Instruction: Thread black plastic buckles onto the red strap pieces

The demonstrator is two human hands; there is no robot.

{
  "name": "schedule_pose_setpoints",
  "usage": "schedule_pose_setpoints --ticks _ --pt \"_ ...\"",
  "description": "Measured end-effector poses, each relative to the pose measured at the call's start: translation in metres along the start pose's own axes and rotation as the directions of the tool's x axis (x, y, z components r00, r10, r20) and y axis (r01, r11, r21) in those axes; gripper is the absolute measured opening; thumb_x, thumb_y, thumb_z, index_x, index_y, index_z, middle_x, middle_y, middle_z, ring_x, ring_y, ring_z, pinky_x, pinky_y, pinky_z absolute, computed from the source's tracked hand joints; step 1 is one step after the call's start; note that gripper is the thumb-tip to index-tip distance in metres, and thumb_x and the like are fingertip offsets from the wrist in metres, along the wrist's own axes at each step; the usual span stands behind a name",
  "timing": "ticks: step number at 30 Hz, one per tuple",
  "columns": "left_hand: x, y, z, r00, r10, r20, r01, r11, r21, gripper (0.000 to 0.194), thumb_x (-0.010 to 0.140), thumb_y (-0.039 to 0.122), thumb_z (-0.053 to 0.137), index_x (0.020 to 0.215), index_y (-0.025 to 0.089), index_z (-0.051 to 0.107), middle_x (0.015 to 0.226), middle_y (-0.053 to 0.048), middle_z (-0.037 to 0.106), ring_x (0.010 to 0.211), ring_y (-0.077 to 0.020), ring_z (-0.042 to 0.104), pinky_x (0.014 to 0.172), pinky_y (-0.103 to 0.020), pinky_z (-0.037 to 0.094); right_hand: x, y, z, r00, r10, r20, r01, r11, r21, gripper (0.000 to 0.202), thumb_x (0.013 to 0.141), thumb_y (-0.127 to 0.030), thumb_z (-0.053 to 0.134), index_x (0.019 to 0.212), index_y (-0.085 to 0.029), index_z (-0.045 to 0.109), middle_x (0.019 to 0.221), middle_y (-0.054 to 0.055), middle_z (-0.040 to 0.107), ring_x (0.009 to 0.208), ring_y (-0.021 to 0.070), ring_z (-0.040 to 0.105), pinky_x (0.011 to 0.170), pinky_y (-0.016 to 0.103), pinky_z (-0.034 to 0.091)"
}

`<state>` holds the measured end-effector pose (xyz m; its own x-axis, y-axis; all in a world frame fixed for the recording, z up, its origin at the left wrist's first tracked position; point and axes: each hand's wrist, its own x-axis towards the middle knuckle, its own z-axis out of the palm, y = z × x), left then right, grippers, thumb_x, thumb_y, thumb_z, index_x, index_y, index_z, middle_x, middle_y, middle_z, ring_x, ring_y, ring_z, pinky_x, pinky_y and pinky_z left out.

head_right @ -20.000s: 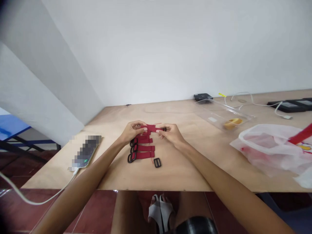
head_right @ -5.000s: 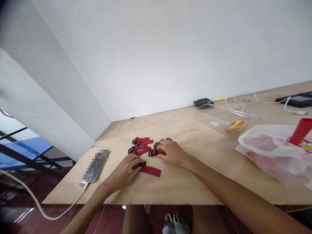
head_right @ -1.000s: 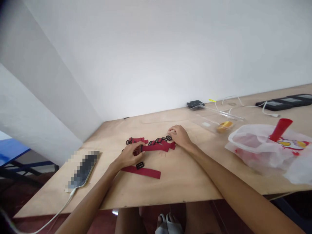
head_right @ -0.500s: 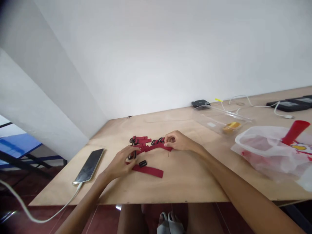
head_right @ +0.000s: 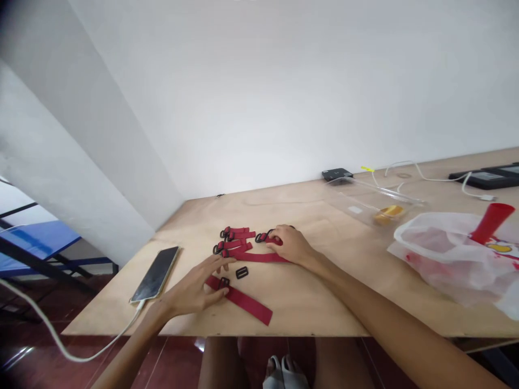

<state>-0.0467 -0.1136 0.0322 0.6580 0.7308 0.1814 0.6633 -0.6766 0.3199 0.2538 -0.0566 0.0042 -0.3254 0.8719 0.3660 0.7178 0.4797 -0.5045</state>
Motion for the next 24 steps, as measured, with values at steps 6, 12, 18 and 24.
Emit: schedule_pose_setpoints --ticks 6,12,18,24 --pt "0.087 -0.010 0.015 0.981 0.025 -0.192 -0.020 0.999 0.028 0.029 0.091 0.025 0.057 0.118 0.022 0.065 0.116 -0.010 0.066 0.112 -0.0264 0.059 0.096 -0.041 0.049 0.004 0.007 0.018 1.000 -0.022 0.010 0.023 0.992 -0.124 0.025 0.088 -0.024 0.062 0.109 -0.021 0.076 0.105 0.012 0.068 0.102 0.0268 0.058 0.092 0.038 0.043" --pt "0.152 -0.022 0.036 0.984 0.168 0.061 -0.171 0.984 0.049 0.028 0.083 0.014 0.062 0.110 0.017 0.069 0.110 -0.010 0.066 0.107 -0.0272 0.060 0.097 -0.041 0.048 0.005 0.019 0.018 0.994 -0.105 -0.030 0.101 0.990 -0.099 0.025 0.087 -0.018 0.061 0.106 -0.023 0.077 0.098 0.010 0.069 0.096 0.0252 0.059 0.090 0.038 0.044" --pt "0.139 -0.024 0.038 0.973 0.204 -0.104 -0.222 0.955 -0.196 0.030 0.084 0.009 0.061 0.112 0.020 0.066 0.111 -0.008 0.064 0.107 -0.0222 0.059 0.097 -0.035 0.047 0.009 0.017 0.012 0.998 -0.009 -0.065 0.018 0.990 0.137 0.012 0.085 -0.022 0.063 0.080 -0.018 0.074 0.082 0.007 0.071 0.077 0.0211 0.060 0.073 0.033 0.045" --pt "0.136 -0.016 0.042 0.938 0.097 -0.333 -0.240 0.875 -0.421 0.030 0.082 0.019 0.073 0.111 0.021 0.065 0.110 -0.007 0.065 0.090 -0.0177 0.061 0.080 -0.030 0.051 0.009 0.018 -0.009 0.977 0.181 0.111 -0.209 0.730 0.651 0.032 0.080 -0.047 0.070 0.079 -0.016 0.071 0.071 0.004 0.067 0.065 0.0168 0.059 0.061 0.029 0.045"
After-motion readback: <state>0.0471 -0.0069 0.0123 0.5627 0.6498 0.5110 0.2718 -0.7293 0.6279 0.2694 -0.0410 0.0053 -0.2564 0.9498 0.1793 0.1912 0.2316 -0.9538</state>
